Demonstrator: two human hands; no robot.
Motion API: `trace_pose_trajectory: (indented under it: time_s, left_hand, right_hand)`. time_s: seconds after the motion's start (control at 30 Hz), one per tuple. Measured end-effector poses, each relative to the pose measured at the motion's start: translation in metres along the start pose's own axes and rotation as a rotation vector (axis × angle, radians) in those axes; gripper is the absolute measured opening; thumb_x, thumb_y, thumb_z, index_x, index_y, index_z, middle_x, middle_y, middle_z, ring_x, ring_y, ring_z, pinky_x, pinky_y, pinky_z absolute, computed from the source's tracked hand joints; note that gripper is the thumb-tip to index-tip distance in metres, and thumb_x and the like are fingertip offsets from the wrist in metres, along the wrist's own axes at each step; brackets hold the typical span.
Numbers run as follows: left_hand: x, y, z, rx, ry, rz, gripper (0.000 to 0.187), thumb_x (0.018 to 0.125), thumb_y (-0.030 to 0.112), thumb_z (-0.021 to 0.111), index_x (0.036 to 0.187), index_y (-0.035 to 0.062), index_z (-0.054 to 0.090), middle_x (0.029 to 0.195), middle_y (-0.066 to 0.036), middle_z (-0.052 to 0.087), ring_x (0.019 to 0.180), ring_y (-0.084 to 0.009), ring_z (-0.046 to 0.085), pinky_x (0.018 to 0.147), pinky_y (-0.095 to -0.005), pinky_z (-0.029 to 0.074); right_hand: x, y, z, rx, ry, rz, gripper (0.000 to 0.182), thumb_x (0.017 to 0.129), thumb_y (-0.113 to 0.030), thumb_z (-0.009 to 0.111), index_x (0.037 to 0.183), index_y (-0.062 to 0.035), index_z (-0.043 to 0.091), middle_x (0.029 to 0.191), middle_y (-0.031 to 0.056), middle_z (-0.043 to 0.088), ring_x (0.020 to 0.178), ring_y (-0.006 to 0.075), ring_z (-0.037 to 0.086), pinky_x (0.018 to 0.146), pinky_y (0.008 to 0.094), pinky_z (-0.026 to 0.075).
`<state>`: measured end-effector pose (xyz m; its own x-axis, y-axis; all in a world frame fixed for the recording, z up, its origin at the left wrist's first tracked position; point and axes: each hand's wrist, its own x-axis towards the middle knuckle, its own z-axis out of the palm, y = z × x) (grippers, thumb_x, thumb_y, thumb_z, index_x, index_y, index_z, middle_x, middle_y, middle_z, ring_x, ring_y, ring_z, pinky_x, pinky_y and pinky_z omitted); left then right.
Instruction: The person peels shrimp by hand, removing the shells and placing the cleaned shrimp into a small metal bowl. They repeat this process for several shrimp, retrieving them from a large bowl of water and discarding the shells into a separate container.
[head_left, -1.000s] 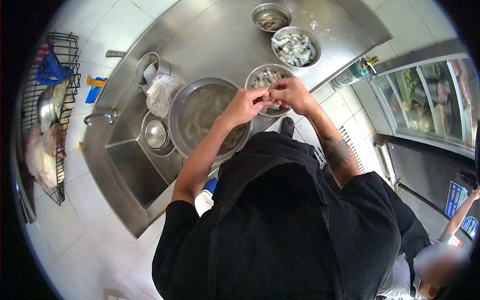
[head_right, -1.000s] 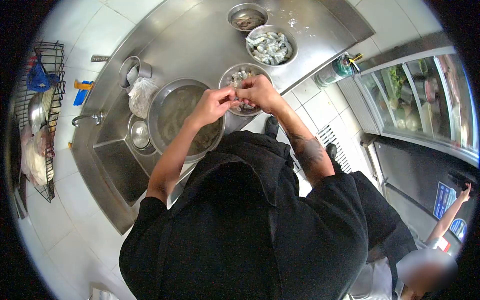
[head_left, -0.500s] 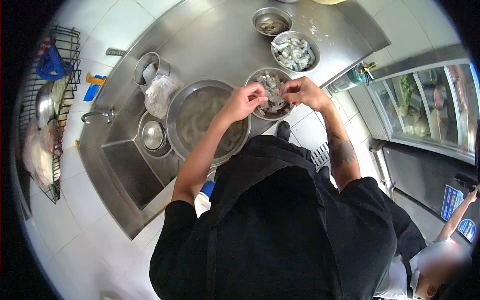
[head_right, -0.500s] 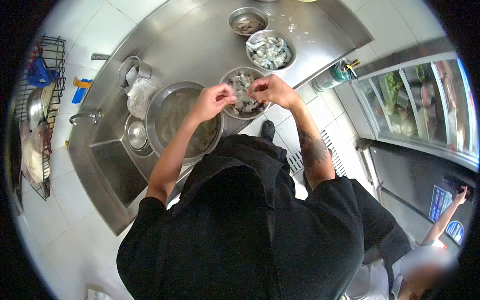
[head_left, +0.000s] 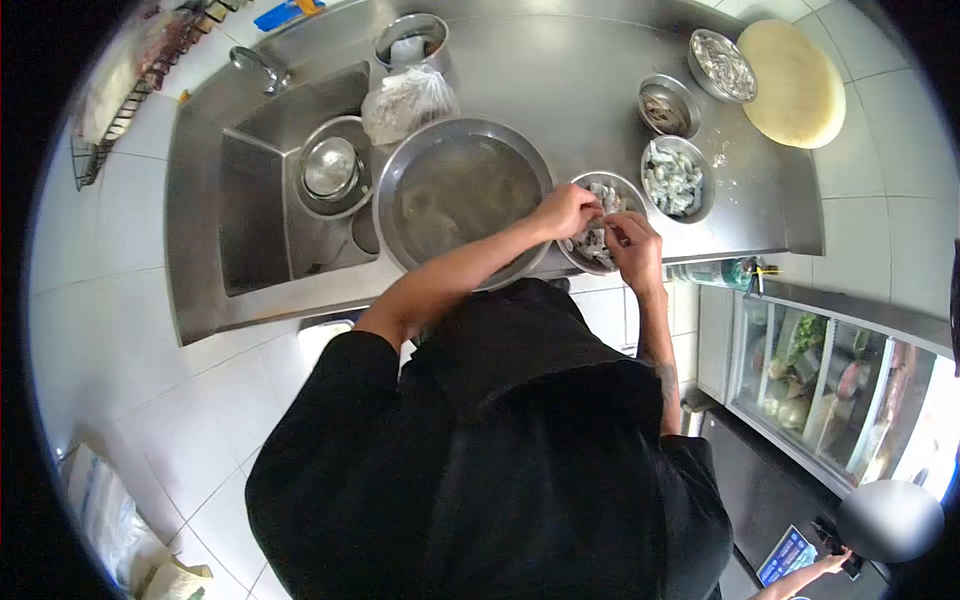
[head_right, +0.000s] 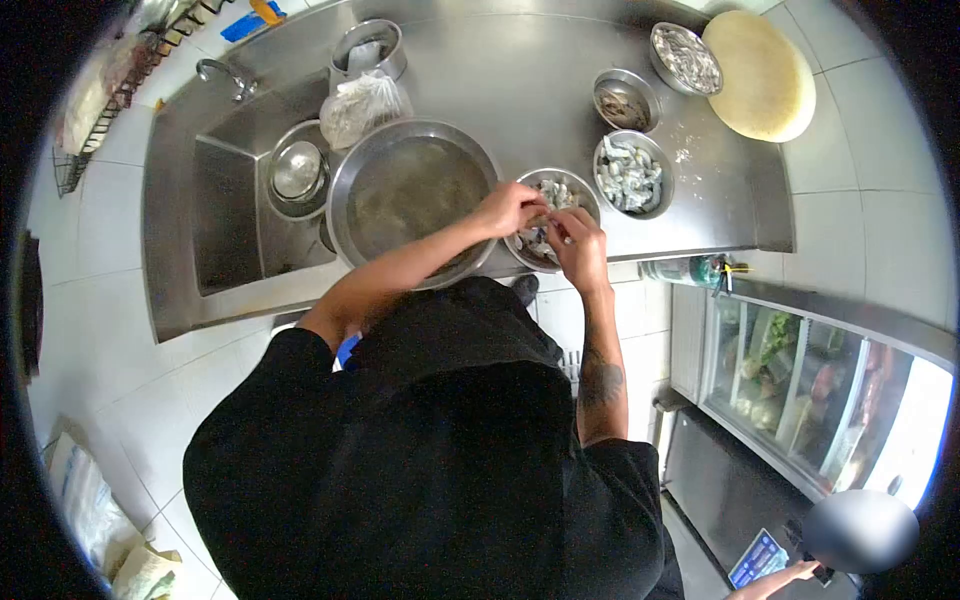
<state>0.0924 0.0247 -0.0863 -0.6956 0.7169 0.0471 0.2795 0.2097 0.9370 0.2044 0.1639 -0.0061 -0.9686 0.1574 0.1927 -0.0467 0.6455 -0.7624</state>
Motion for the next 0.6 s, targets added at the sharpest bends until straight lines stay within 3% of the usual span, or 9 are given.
trace_pose_trajectory:
  time_s: [0.03, 0.17, 0.23, 0.3, 0.37, 0.43, 0.47, 0.53, 0.6]
  left_hand:
    - [-0.001, 0.01, -0.007, -0.151, -0.107, -0.203, 0.013, 0.093, 0.009, 0.063, 0.097, 0.0001, 0.071, 0.076, -0.009, 0.071, 0.061, -0.0114, 0.067, 0.056, -0.0289, 0.05]
    - [-0.009, 0.027, -0.02, -0.386, -0.291, -0.113, 0.023, 0.091, 0.019, 0.071, 0.104, 0.0003, 0.072, 0.075, -0.004, 0.069, 0.066, -0.0072, 0.064, 0.059, -0.0253, 0.05]
    - [-0.009, 0.02, -0.012, -0.32, -0.235, -0.126, 0.024, 0.088, 0.016, 0.073, 0.105, -0.0018, 0.072, 0.076, -0.006, 0.07, 0.068, -0.0085, 0.064, 0.061, -0.025, 0.052]
    - [-0.011, 0.012, -0.008, -0.601, -0.19, -0.138, 0.02, 0.089, 0.011, 0.072, 0.102, -0.0043, 0.072, 0.078, -0.007, 0.071, 0.072, -0.0114, 0.066, 0.065, -0.0254, 0.054]
    - [-0.015, 0.013, -0.003, -0.635, -0.153, -0.196, 0.017, 0.089, 0.003, 0.069, 0.103, -0.0061, 0.071, 0.083, -0.008, 0.072, 0.075, -0.0151, 0.068, 0.067, -0.0261, 0.056]
    - [-0.012, 0.006, 0.006, -0.905, -0.04, -0.431, 0.015, 0.09, 0.004, 0.067, 0.101, -0.0045, 0.072, 0.084, -0.01, 0.073, 0.078, -0.0159, 0.07, 0.066, -0.027, 0.057]
    - [-0.011, 0.003, 0.01, -0.906, -0.036, -0.426, 0.015, 0.09, 0.004, 0.067, 0.101, -0.0045, 0.072, 0.084, -0.01, 0.073, 0.078, -0.0159, 0.07, 0.066, -0.027, 0.057]
    - [-0.01, 0.008, 0.01, -0.473, 0.014, -0.356, 0.018, 0.086, 0.012, 0.071, 0.093, -0.0052, 0.073, 0.078, -0.017, 0.072, 0.069, -0.0168, 0.072, 0.055, -0.0316, 0.056]
    - [-0.007, 0.019, 0.009, 0.049, -0.038, -0.194, 0.021, 0.085, 0.02, 0.072, 0.092, 0.001, 0.074, 0.08, -0.019, 0.071, 0.075, -0.0284, 0.071, 0.071, -0.0428, 0.057]
  right_hand:
    - [0.001, 0.001, -0.004, -0.022, -0.031, -0.027, 0.014, 0.082, 0.0, 0.068, 0.095, 0.0012, 0.069, 0.089, 0.0146, 0.067, 0.074, 0.0246, 0.068, 0.067, 0.0329, 0.053]
    - [0.007, 0.013, -0.013, -0.023, -0.08, -0.008, 0.019, 0.079, 0.001, 0.07, 0.098, 0.0014, 0.068, 0.088, 0.0149, 0.066, 0.075, 0.0262, 0.067, 0.067, 0.0333, 0.053]
    - [0.009, 0.004, -0.015, -0.047, -0.13, -0.036, 0.021, 0.078, 0.001, 0.07, 0.099, 0.0008, 0.068, 0.09, 0.0144, 0.065, 0.074, 0.0273, 0.067, 0.067, 0.0339, 0.053]
    - [0.01, -0.001, -0.014, -0.095, -0.127, -0.099, 0.022, 0.078, 0.002, 0.07, 0.1, 0.0001, 0.068, 0.091, 0.014, 0.065, 0.073, 0.0283, 0.066, 0.066, 0.0344, 0.053]
    - [0.008, -0.005, -0.015, -0.116, -0.154, -0.138, 0.024, 0.078, 0.003, 0.07, 0.102, -0.0006, 0.068, 0.094, 0.0142, 0.064, 0.076, 0.0295, 0.066, 0.068, 0.0358, 0.054]
    - [0.006, -0.004, -0.015, -0.146, -0.145, -0.281, 0.027, 0.077, 0.003, 0.07, 0.104, -0.0013, 0.068, 0.095, 0.0145, 0.064, 0.081, 0.0312, 0.066, 0.07, 0.0372, 0.054]
    - [0.005, -0.004, -0.016, -0.174, -0.169, -0.325, 0.027, 0.077, 0.004, 0.07, 0.103, -0.0007, 0.067, 0.098, 0.0151, 0.065, 0.085, 0.0322, 0.066, 0.072, 0.0384, 0.054]
    - [0.003, 0.003, -0.019, -0.153, -0.187, -0.3, 0.026, 0.076, 0.004, 0.07, 0.102, -0.0002, 0.067, 0.1, 0.0156, 0.065, 0.085, 0.0328, 0.066, 0.073, 0.0386, 0.054]
    - [0.013, 0.018, -0.027, -0.16, -0.173, -0.246, 0.024, 0.075, 0.006, 0.069, 0.098, 0.0012, 0.066, 0.1, 0.0168, 0.066, 0.084, 0.0324, 0.066, 0.072, 0.0377, 0.054]
